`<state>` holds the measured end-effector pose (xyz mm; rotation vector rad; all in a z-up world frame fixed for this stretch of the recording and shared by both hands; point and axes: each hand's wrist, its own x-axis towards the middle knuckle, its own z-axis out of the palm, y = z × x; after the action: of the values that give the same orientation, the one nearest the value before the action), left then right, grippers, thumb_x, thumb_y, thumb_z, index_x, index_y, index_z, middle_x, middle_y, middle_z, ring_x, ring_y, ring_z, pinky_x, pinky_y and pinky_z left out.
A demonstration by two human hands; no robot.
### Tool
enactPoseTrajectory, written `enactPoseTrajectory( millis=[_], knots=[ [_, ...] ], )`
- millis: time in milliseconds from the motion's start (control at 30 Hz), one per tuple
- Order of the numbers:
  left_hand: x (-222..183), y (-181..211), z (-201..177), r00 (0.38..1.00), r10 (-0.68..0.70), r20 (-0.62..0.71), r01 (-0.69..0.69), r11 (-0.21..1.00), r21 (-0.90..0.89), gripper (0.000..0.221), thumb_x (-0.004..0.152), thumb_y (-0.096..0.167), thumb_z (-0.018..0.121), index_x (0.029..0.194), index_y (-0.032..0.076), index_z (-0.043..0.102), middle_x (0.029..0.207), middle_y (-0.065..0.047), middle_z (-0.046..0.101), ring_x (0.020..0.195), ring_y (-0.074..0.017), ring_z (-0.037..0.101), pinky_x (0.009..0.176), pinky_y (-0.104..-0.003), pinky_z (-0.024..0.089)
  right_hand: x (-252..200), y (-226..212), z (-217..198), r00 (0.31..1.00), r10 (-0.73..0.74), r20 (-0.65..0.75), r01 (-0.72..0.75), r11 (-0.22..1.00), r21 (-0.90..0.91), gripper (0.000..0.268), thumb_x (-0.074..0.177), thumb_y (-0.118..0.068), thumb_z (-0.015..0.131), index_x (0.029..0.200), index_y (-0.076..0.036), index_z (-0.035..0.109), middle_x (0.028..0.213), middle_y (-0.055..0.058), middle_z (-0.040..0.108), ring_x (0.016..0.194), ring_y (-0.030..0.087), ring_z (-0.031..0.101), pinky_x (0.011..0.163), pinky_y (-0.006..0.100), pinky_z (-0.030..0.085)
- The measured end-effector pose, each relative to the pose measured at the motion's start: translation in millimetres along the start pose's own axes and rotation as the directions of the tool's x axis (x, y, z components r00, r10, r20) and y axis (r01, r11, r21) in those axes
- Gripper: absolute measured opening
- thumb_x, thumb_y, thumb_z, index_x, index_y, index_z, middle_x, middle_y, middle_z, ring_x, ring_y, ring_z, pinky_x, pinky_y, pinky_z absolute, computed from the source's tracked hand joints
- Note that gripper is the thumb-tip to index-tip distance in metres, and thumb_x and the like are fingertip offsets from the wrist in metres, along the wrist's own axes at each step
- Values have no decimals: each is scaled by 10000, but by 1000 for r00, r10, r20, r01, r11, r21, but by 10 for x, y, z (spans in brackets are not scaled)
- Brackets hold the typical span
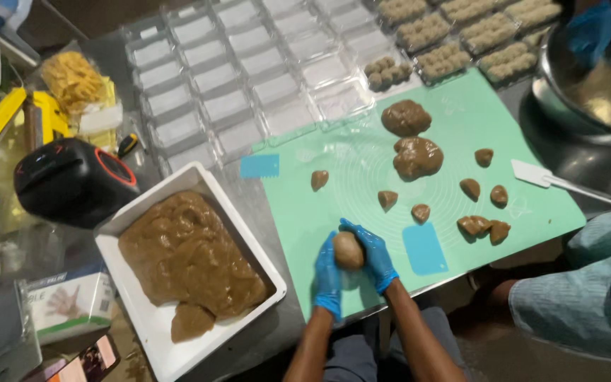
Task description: The person uses their hands and a small blue scraper to divide, roll, and shape pieces of brown dough on a silicone mat before placing some into clear plastic containers.
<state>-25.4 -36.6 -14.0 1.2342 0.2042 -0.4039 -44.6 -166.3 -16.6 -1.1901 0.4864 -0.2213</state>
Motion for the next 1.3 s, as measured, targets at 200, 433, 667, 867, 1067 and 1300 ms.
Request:
enactPoseTrajectory(
  millis=[200,433,667,867,1067,1300],
  knots=[
    [40,55,-517,955,293,55,-298,930,216,522,1080,294,428,1506,2,503,1566,-113,507,1402,-216,502,1187,-340,378,-362,-3,-365,977,162,-139,-119,953,278,436,1059,-240,470,1324,69,624,1311,141,692,1192,245,652,1084,400,503],
    [-201,131,-355,999,28,-28,-31,993,-112,556,1039,289,478,1517,7,449,1529,-110,525,1399,-214,498,1187,-353,381,-217,-171,-320,998,60,25,-64,982,180,440,1045,-232,457,1371,22,606,1385,128,654,1277,232,605,1136,371,452],
    [-227,-260,63,998,48,-35,-51,992,-117,536,1077,328,453,1470,-27,531,1492,-150,561,1364,-235,522,1169,-365,381,-330,251,-8,992,-100,-76,82,975,-208,456,1072,-243,422,1334,38,668,1301,134,718,1203,231,640,1088,379,462],
    [-42,110,-476,988,151,-14,-152,982,-116,552,1036,369,424,1492,63,483,1537,-110,520,1448,-215,455,1212,-365,319,-242,-173,-524,993,64,-96,-41,974,224,421,1052,-214,466,1350,39,622,1329,143,678,1232,212,648,1111,362,500],
    [-270,5,39,999,-32,-28,37,976,217,545,1072,399,384,1475,66,537,1513,-105,543,1417,-213,477,1205,-368,341,-250,162,-92,998,-56,-5,55,993,-104,433,1087,-230,449,1332,44,678,1336,144,710,1222,227,647,1097,375,475],
    [79,-14,-406,988,149,38,-148,989,-31,493,1044,283,445,1455,28,540,1491,-117,575,1408,-249,513,1195,-376,387,-341,-61,-472,987,37,-154,-10,985,172,457,1076,-252,430,1321,82,623,1335,184,685,1232,263,655,1115,408,491]
  ],
)
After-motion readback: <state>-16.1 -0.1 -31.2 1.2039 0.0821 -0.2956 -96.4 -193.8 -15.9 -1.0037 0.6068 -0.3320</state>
